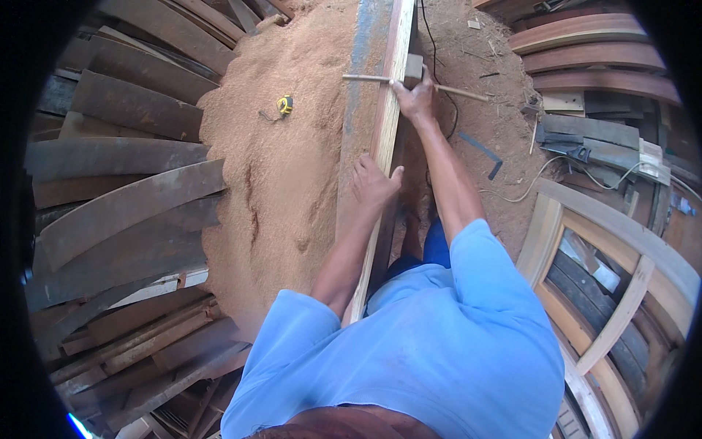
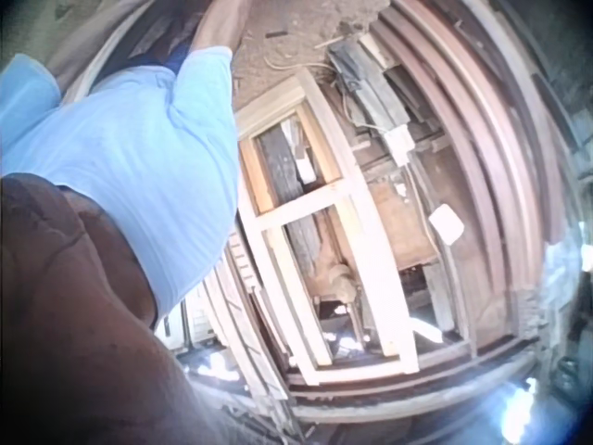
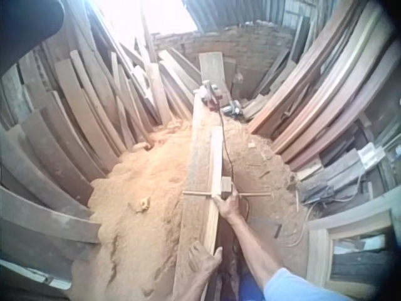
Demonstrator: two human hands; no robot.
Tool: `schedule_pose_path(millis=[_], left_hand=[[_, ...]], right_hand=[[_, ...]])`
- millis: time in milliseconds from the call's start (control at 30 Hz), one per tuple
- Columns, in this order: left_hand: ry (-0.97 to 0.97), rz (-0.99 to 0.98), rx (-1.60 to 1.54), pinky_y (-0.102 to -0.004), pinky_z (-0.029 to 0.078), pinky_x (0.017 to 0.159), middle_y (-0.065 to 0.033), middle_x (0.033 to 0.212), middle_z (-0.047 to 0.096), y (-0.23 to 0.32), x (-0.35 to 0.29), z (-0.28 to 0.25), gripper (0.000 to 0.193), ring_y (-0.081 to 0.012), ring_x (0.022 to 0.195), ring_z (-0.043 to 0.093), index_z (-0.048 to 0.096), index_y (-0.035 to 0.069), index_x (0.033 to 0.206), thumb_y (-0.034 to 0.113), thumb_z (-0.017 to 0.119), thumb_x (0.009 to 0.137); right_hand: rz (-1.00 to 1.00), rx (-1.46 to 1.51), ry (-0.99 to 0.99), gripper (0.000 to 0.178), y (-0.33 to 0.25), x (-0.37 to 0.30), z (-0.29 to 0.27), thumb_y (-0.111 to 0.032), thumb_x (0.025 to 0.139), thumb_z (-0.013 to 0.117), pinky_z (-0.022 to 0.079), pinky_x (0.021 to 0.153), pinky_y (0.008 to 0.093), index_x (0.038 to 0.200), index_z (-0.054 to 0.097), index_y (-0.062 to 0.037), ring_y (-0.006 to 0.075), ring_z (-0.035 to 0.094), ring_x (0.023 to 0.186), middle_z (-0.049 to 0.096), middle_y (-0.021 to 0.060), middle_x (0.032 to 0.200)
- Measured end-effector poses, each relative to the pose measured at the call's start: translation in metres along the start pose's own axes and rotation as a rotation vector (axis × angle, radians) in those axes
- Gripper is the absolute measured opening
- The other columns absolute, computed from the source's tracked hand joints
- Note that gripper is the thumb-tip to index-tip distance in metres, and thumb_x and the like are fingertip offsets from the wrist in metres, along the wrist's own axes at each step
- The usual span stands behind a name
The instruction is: The person smooths a long wooden plank using a hand plane and an electric sander. They repeatedly plane and sand the plank, flip it over, and inspect the surface. The person also removes a splinter from their finger during the process.
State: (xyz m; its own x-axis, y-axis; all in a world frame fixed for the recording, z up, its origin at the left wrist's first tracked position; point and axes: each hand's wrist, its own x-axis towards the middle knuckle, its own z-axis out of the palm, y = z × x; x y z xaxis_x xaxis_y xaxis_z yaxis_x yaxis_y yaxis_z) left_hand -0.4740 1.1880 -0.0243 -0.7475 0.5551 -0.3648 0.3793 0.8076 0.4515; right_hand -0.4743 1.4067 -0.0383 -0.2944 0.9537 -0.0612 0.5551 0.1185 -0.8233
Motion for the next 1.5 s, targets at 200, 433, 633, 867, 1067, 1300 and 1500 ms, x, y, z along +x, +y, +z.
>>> schedule_pose_path(millis=[200, 433, 633, 867, 1067, 1300, 1500], left_hand=[[0.112, 0.028, 0.027, -0.0529, 0.048, 0.095, -0.0262, 0.115, 0.055, 0.004, 0.001, 0.011, 0.069, -0.0447, 0.111, 0.057, 0.046, -0.003, 0.125, 0.026, 0.081, 0.074], [0.094, 0.012, 0.036, -0.0511, 0.049, 0.094, -0.0246, 0.112, 0.056, 0.008, 0.004, 0.011, 0.067, -0.0428, 0.109, 0.058, 0.049, -0.001, 0.122, 0.028, 0.082, 0.072], [0.143, 0.051, 0.058, -0.0511, 0.049, 0.095, -0.025, 0.112, 0.056, 0.003, 0.006, 0.022, 0.067, -0.0437, 0.108, 0.058, 0.049, -0.002, 0.123, 0.027, 0.082, 0.072], [0.072, 0.028, 0.083, -0.0512, 0.05, 0.092, -0.0253, 0.111, 0.055, 0.004, 0.007, 0.019, 0.069, -0.0443, 0.106, 0.058, 0.049, -0.001, 0.123, 0.027, 0.083, 0.071], [0.054, -0.043, 0.089, -0.0509, 0.05, 0.091, -0.025, 0.11, 0.055, 0.014, 0.006, 0.012, 0.069, -0.0451, 0.105, 0.058, 0.049, 0.0, 0.123, 0.027, 0.084, 0.069], [0.089, -0.033, 0.117, -0.0514, 0.049, 0.092, -0.0252, 0.109, 0.055, 0.006, 0.005, 0.026, 0.071, -0.0451, 0.104, 0.057, 0.049, -0.001, 0.123, 0.027, 0.084, 0.069], [0.072, -0.033, 0.145, -0.0504, 0.049, 0.092, -0.0239, 0.107, 0.057, 0.012, 0.004, 0.02, 0.07, -0.0436, 0.102, 0.058, 0.05, -0.001, 0.121, 0.029, 0.085, 0.067]], right_hand=[[0.01, 0.178, -0.022, 0.07, 0.027, 0.025, 0.022, -0.033, 0.078, 0.085, 0.055, 0.094, 0.0458, 0.134, 0.057, -0.002, 0.0383, 0.07, 0.107, 0.071, 0.0217, 0.117], [-0.218, 0.01, 0.173, 0.06, 0.03, 0.141, 0.028, -0.035, 0.075, 0.087, 0.058, 0.083, 0.0446, 0.119, 0.064, -0.0014, 0.036, 0.072, 0.091, 0.075, 0.0169, 0.096], [0.03, 0.091, -0.084, 0.054, 0.034, 0.097, 0.021, -0.029, 0.076, 0.086, 0.059, 0.079, 0.0437, 0.118, 0.062, -0.0036, 0.0286, 0.073, 0.087, 0.074, 0.0123, 0.092], [-0.112, 0.073, 0.078, 0.056, 0.028, 0.17, 0.029, -0.031, 0.078, 0.085, 0.059, 0.078, 0.0467, 0.122, 0.062, -0.0049, 0.0363, 0.073, 0.089, 0.074, 0.0181, 0.098], [-0.098, -0.047, 0.149, 0.059, 0.025, 0.212, 0.026, -0.04, 0.073, 0.088, 0.058, 0.081, 0.0468, 0.116, 0.066, -0.0053, 0.0385, 0.073, 0.092, 0.075, 0.0201, 0.099], [-0.062, 0.028, 0.073, 0.057, -0.006, 0.179, 0.019, -0.029, 0.077, 0.084, 0.057, 0.084, 0.0471, 0.122, 0.061, -0.0034, 0.0369, 0.072, 0.094, 0.073, 0.0191, 0.102], [-0.081, 0.05, 0.155, 0.057, 0.032, 0.279, 0.038, -0.04, 0.074, 0.087, 0.056, 0.086, 0.049, 0.115, 0.064, -0.0072, 0.0388, 0.071, 0.096, 0.073, 0.0189, 0.103]])
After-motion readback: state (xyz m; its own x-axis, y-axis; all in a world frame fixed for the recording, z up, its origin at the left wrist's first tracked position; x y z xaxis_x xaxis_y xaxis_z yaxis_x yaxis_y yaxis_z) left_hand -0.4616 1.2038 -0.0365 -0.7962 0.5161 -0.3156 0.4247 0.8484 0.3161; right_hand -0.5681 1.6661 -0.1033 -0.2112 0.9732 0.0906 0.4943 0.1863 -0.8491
